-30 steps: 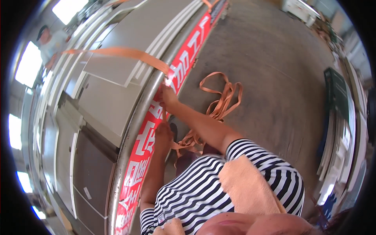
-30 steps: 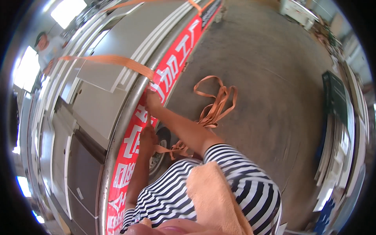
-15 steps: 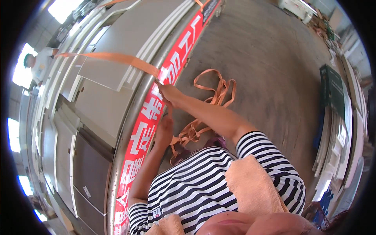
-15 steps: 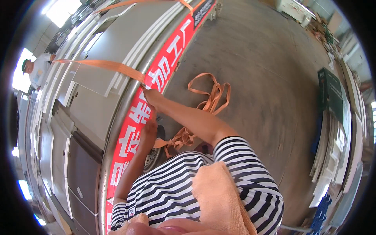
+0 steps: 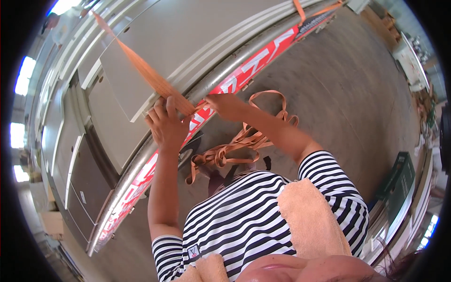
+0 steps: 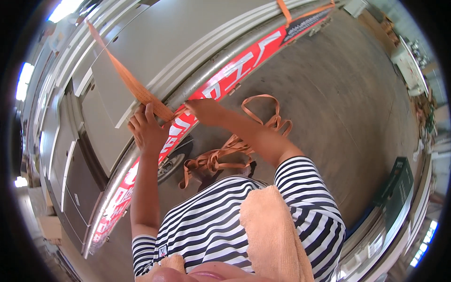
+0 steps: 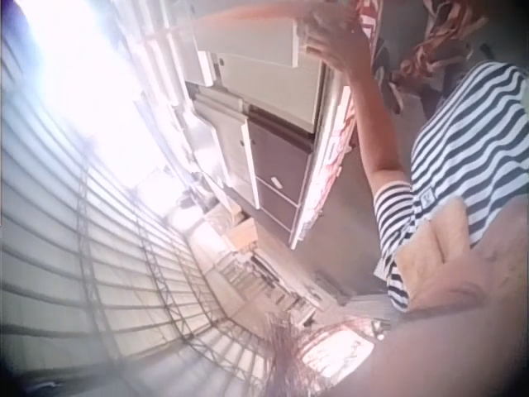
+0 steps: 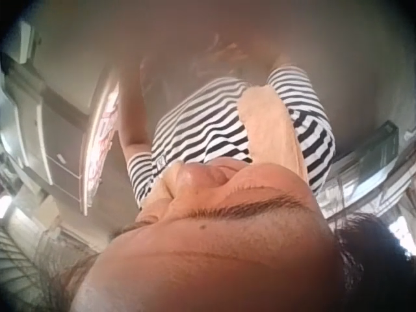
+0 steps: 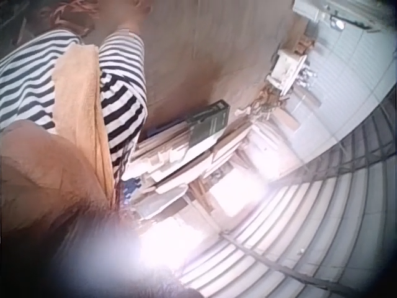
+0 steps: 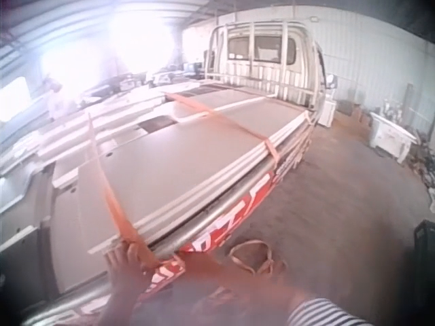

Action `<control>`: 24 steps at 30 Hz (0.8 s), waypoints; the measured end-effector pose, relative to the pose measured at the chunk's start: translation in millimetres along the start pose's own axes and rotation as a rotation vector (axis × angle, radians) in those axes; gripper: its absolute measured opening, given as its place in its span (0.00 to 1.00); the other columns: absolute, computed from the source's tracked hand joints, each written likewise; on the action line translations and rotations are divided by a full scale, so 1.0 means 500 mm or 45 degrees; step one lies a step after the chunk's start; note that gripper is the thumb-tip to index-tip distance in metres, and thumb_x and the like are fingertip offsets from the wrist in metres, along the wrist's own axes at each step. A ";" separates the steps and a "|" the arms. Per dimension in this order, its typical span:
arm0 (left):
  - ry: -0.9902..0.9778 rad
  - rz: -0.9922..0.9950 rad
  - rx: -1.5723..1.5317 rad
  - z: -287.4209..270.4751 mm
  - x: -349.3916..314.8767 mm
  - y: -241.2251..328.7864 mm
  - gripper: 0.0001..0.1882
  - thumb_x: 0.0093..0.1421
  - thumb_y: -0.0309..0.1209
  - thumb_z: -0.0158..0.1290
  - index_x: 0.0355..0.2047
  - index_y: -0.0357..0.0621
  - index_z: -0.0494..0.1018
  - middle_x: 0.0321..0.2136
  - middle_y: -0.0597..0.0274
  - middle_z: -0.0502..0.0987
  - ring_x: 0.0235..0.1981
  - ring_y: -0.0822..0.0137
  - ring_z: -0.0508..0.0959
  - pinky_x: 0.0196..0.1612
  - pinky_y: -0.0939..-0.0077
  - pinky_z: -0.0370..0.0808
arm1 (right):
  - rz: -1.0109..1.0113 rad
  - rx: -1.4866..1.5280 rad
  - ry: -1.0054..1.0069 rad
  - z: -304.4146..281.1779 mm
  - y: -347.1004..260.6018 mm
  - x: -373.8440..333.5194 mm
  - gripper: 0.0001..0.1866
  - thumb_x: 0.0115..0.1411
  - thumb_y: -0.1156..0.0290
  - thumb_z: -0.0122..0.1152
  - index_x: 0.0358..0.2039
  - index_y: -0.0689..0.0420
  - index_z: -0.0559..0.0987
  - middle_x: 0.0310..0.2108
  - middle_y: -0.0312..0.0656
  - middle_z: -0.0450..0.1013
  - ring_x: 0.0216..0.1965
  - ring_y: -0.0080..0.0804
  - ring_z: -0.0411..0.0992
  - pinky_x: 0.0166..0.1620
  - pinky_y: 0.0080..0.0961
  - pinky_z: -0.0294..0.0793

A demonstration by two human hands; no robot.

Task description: The person retrieves cargo straps from a truck cabin and untangles them. They then secure the boards loaded onto the truck bed by extending the straps over the cargo and fastening them in place with a coworker.

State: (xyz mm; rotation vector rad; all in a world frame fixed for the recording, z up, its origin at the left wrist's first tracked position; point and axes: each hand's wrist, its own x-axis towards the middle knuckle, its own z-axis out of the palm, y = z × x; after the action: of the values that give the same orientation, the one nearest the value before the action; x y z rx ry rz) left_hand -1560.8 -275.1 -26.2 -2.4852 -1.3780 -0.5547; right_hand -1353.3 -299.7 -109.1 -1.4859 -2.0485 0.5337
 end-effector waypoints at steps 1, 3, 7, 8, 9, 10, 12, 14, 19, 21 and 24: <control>0.019 -0.020 0.004 0.004 0.001 0.003 0.44 0.38 0.45 0.70 0.53 0.45 0.63 0.51 0.52 0.65 0.52 0.49 0.64 0.53 0.53 0.60 | 0.035 0.082 0.236 0.020 0.016 0.006 0.11 0.62 0.63 0.55 0.36 0.58 0.73 0.25 0.49 0.74 0.26 0.44 0.76 0.31 0.41 0.73; 0.029 -0.050 0.023 0.008 0.006 0.010 0.44 0.37 0.45 0.71 0.53 0.45 0.64 0.51 0.51 0.65 0.52 0.49 0.64 0.54 0.53 0.59 | 0.340 0.951 0.214 0.087 0.004 0.017 0.11 0.63 0.63 0.55 0.35 0.58 0.74 0.25 0.45 0.74 0.27 0.39 0.75 0.30 0.37 0.74; 0.026 -0.117 -0.007 0.008 0.009 0.017 0.43 0.37 0.44 0.70 0.52 0.44 0.64 0.52 0.51 0.65 0.53 0.48 0.62 0.55 0.52 0.58 | 1.058 2.746 0.062 0.201 -0.078 0.034 0.07 0.63 0.65 0.56 0.32 0.55 0.75 0.24 0.36 0.73 0.21 0.26 0.70 0.27 0.22 0.73; -0.004 -0.126 -0.036 0.009 0.007 0.017 0.43 0.37 0.44 0.71 0.51 0.43 0.64 0.52 0.51 0.64 0.54 0.48 0.62 0.55 0.52 0.57 | 1.219 2.783 0.054 0.217 -0.095 0.038 0.06 0.61 0.67 0.57 0.30 0.55 0.74 0.22 0.34 0.71 0.20 0.24 0.68 0.26 0.21 0.71; -0.005 -0.129 -0.030 0.009 0.005 0.017 0.43 0.37 0.44 0.71 0.51 0.43 0.64 0.52 0.51 0.64 0.54 0.48 0.62 0.55 0.52 0.57 | 1.344 2.812 0.051 0.228 -0.110 0.044 0.06 0.59 0.69 0.59 0.27 0.55 0.73 0.19 0.31 0.69 0.19 0.22 0.66 0.25 0.20 0.68; -0.018 -0.128 -0.028 0.011 0.003 0.016 0.42 0.36 0.44 0.71 0.51 0.43 0.64 0.53 0.51 0.64 0.54 0.48 0.62 0.56 0.52 0.57 | 1.143 2.821 -0.154 0.229 -0.119 0.043 0.06 0.59 0.70 0.58 0.26 0.53 0.71 0.18 0.30 0.67 0.18 0.21 0.64 0.25 0.19 0.67; -0.001 -0.113 -0.016 0.013 0.002 0.014 0.43 0.36 0.43 0.71 0.50 0.42 0.63 0.53 0.51 0.63 0.53 0.48 0.62 0.56 0.52 0.56 | 0.867 2.848 -0.375 0.210 -0.128 0.036 0.10 0.61 0.67 0.55 0.23 0.52 0.69 0.16 0.28 0.61 0.17 0.17 0.58 0.25 0.16 0.61; 0.059 -0.070 -0.056 0.012 0.004 0.008 0.42 0.36 0.41 0.70 0.50 0.43 0.62 0.53 0.51 0.64 0.51 0.48 0.64 0.54 0.52 0.57 | 0.868 2.566 -0.435 0.161 -0.131 0.009 0.15 0.62 0.63 0.54 0.20 0.51 0.66 0.14 0.28 0.58 0.15 0.18 0.55 0.22 0.18 0.59; 0.137 0.002 -0.345 -0.014 0.009 -0.002 0.39 0.39 0.34 0.69 0.51 0.43 0.61 0.49 0.53 0.67 0.50 0.51 0.66 0.53 0.55 0.59 | 0.325 0.939 -0.173 -0.026 -0.161 -0.057 0.17 0.64 0.56 0.52 0.24 0.54 0.72 0.14 0.29 0.58 0.15 0.17 0.56 0.21 0.19 0.58; 0.192 -0.013 -0.448 -0.027 0.009 0.004 0.38 0.42 0.31 0.67 0.52 0.42 0.61 0.48 0.53 0.68 0.48 0.54 0.68 0.54 0.58 0.60 | 0.545 1.282 -0.217 -0.104 -0.158 -0.046 0.12 0.65 0.61 0.53 0.32 0.55 0.76 0.20 0.28 0.62 0.21 0.15 0.59 0.25 0.14 0.59; 0.092 -0.664 -1.258 -0.034 0.018 0.028 0.33 0.48 0.28 0.62 0.53 0.37 0.61 0.44 0.52 0.71 0.37 0.56 0.73 0.44 0.62 0.70 | 0.479 1.621 0.059 -0.162 -0.149 0.008 0.12 0.65 0.64 0.53 0.32 0.59 0.76 0.21 0.28 0.64 0.21 0.15 0.60 0.25 0.12 0.60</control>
State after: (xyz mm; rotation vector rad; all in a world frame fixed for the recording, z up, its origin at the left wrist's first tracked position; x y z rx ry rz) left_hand -1548.2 -282.4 -7.3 -2.6408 -2.0844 -1.7788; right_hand -1357.0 -319.2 -0.7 -0.9825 -0.9099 1.5369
